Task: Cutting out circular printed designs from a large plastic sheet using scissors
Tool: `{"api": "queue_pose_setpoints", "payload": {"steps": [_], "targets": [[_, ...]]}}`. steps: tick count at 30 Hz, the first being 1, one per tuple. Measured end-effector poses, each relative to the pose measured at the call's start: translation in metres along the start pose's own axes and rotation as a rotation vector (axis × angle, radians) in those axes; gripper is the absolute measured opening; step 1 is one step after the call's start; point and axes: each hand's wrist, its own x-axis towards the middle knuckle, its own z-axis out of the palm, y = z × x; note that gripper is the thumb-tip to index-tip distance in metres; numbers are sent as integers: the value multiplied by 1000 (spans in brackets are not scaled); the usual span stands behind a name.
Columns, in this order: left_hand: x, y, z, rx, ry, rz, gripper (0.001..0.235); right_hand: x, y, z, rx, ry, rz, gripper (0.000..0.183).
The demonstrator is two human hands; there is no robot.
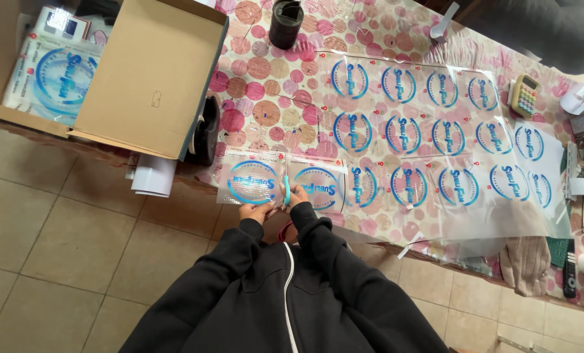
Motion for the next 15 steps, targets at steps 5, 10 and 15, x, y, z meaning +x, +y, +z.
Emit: {"api": "queue_pose_setpoints", "payload": {"steps": [5,10,15], "targets": [[3,-2,-3,-8,-8,-29,41,-2,-2,2,11,17,-27,44],[-3,3,-6,4,-20,-31,39,1,-8,3,50,40,-39,48],[-2,1,-17,24,-33,-21,37,0,-2,-4,29,41,-60,48]]}}
